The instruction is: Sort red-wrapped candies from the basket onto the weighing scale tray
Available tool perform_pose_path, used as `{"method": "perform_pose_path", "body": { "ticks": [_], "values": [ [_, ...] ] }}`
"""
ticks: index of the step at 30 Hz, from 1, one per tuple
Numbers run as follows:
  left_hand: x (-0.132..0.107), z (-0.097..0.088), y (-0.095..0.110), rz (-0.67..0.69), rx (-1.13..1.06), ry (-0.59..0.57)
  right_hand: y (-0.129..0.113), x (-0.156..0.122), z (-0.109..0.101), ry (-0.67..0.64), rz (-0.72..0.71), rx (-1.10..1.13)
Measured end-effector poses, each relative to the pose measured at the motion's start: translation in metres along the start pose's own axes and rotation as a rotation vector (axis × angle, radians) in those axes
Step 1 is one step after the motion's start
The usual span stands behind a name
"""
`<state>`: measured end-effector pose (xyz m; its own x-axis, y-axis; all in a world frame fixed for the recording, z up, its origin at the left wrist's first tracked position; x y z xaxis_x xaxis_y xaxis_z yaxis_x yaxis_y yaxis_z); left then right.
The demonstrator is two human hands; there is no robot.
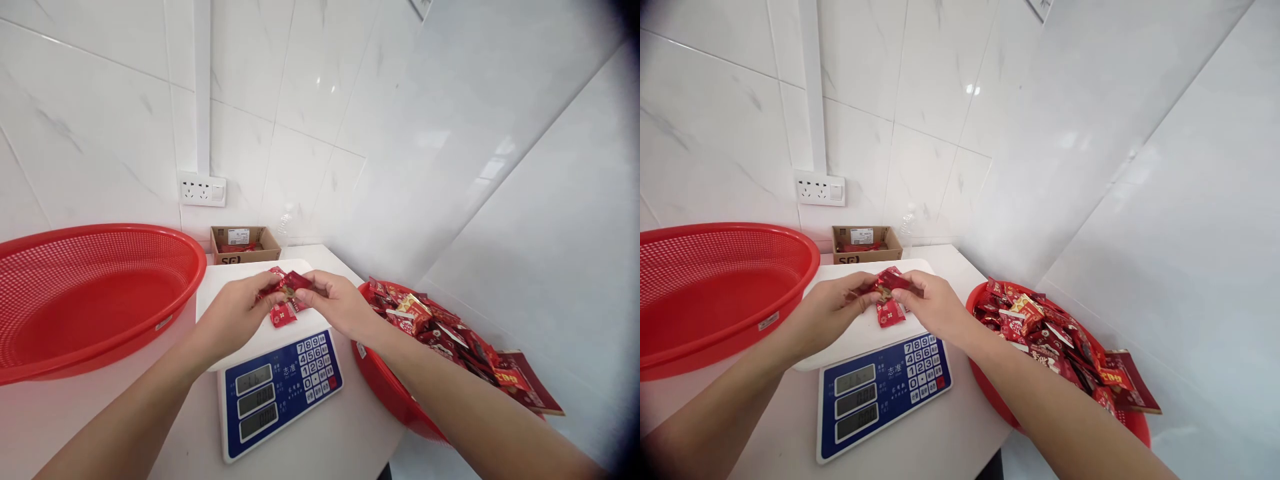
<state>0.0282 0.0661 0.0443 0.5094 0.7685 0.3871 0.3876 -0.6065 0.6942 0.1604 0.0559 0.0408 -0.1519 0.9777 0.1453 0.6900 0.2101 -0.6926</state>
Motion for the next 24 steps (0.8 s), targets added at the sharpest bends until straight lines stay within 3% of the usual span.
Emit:
{"method": "perform_pose_path", "body": {
  "ticks": [4,7,14,20,24],
  "values": [
    [-0.004,-0.038,-0.007,-0.083,0.053,0.282,0.016,0.009,0.005,-0.001,0.022,-0.105],
    [-0.009,-0.056,-0.008,-0.098,0.042,0.402,0.028,0.011,0.021,-0.065,0.008,-0.223],
    [-0.014,-0.059,-0.004,-0.07,0.015,0.422,0.034,0.008,0.051,-0.174,-0.017,-0.399],
    [-0.015,-0.06,-0.001,-0.069,-0.009,0.425,0.017,0.012,0.053,-0.174,-0.062,-0.491],
    [-0.016,-0.061,0.002,-0.061,-0.01,0.425,0.001,0.02,0.069,-0.241,-0.152,-0.529]
  ]
}}
Point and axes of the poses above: each hand's wrist, its own x-axis towards the middle knuckle, its own z-axis out of the palm, y = z × x, the point moved 9 cm from there along x, towards the middle knuckle, and after that the axes turned 3 degrees about z, right-handed, at the moved point
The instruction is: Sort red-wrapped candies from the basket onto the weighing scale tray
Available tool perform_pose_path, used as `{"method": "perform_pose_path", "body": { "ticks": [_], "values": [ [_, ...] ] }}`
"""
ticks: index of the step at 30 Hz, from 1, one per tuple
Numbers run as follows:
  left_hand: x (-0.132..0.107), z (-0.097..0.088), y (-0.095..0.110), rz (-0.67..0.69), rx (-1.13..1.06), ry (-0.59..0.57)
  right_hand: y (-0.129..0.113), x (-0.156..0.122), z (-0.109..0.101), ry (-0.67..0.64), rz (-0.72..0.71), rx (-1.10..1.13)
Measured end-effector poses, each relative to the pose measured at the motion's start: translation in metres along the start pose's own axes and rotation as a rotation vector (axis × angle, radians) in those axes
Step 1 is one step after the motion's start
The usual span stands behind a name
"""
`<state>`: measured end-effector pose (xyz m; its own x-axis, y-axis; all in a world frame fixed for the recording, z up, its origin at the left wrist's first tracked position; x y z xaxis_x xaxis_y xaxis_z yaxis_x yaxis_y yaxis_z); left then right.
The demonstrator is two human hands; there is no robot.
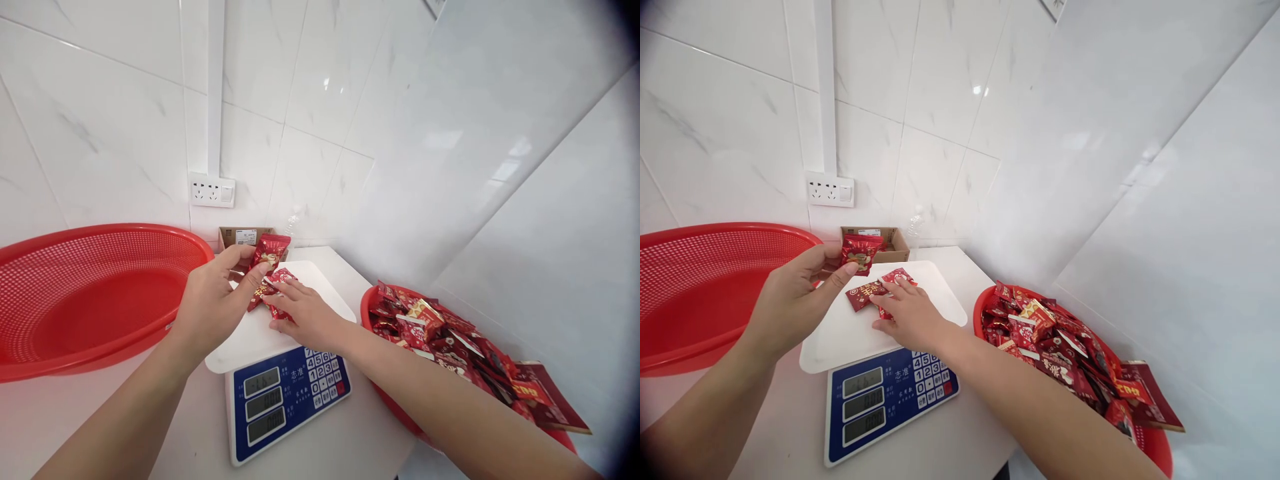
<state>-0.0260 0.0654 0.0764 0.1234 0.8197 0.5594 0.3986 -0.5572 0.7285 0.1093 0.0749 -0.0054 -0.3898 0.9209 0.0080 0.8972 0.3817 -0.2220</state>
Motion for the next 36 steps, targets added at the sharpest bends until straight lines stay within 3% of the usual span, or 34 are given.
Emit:
{"method": "perform_pose_path", "body": {
  "ticks": [7,13,19,24,29,36],
  "values": [
    [0.001,0.001,-0.004,-0.023,0.018,-0.008,-0.028,0.024,0.019,-0.087,-0.154,-0.002],
    [0.001,0.0,-0.002,-0.003,0.021,0.001,-0.029,0.019,0.007,-0.009,-0.215,0.059],
    [-0.001,0.0,-0.002,0.002,0.01,-0.003,-0.013,0.012,-0.008,0.079,-0.195,0.117],
    [-0.001,0.0,-0.001,0.006,-0.008,0.002,0.024,0.013,-0.013,0.158,-0.04,0.13],
    [0.0,0.001,-0.002,0.019,0.007,-0.005,0.053,0.024,0.0,0.087,0.095,0.106],
    [0.0,0.0,-0.002,0.024,0.02,0.003,0.055,0.037,0.011,0.017,0.109,0.091]
  ]
}}
Point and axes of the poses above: each hand's wrist, its own x-axis towards the middle knuckle, its own z-axis out of the palm, y = z × x, the point moved 9 cm from there along x, towards the middle knuckle, and after that the axes turned 3 degrees about z, right-handed, at the moved point
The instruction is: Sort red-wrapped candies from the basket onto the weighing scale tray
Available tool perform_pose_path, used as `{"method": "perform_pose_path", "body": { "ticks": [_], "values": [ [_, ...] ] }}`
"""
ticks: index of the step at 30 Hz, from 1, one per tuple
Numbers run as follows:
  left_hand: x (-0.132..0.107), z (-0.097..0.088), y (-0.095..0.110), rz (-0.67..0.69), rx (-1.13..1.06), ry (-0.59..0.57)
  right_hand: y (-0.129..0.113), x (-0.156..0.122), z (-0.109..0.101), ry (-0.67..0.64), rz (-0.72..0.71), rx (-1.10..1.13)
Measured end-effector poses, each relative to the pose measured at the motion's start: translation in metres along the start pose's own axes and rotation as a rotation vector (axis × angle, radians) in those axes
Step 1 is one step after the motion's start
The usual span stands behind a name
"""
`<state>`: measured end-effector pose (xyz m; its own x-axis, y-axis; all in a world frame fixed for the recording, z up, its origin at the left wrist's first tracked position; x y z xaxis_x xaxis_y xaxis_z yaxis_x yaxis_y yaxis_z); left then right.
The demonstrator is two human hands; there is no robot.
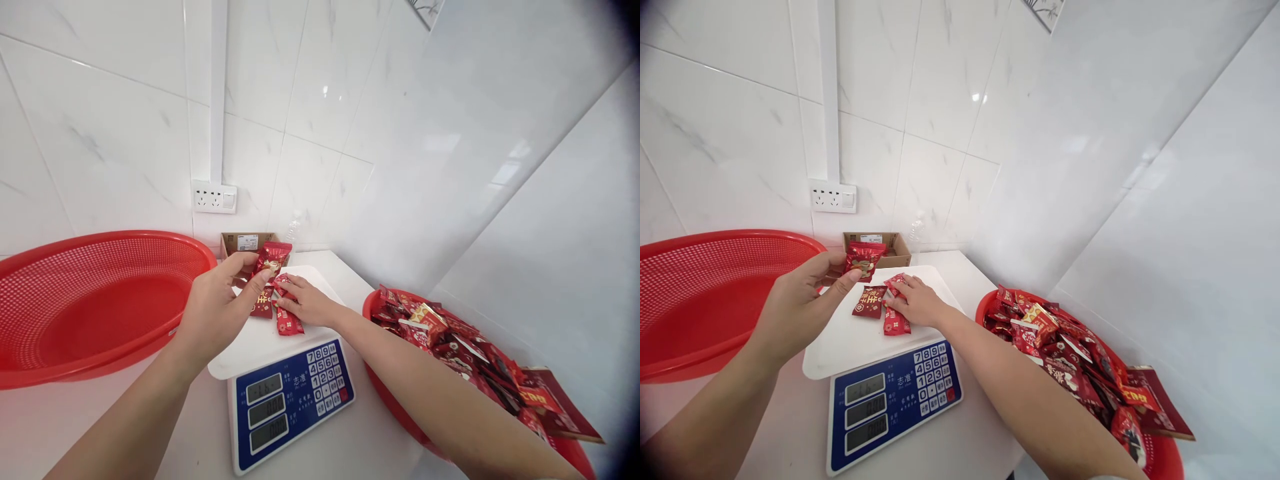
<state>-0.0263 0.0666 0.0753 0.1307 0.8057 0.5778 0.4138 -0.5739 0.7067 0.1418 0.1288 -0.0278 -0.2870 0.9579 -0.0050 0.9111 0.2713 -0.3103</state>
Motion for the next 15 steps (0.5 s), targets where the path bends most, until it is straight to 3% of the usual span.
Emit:
{"method": "perform_pose_path", "body": {
  "ticks": [6,15],
  "values": [
    [-0.001,0.0,0.0,0.01,0.004,0.0,-0.009,-0.007,-0.003,-0.023,-0.006,-0.01],
    [0.001,0.001,-0.001,-0.005,-0.003,-0.009,-0.028,0.002,0.012,-0.064,-0.021,-0.007]
  ]
}}
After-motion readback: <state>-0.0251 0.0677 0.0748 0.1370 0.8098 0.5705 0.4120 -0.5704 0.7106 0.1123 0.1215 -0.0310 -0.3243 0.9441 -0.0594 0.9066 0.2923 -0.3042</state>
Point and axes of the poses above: each hand's wrist, its own x-axis towards the middle knuckle, its own z-axis out of the palm, y = z × x, the point moved 9 cm from there along x, towards the middle knuckle, and after that the axes turned 3 degrees about z, right-handed, at the moved point
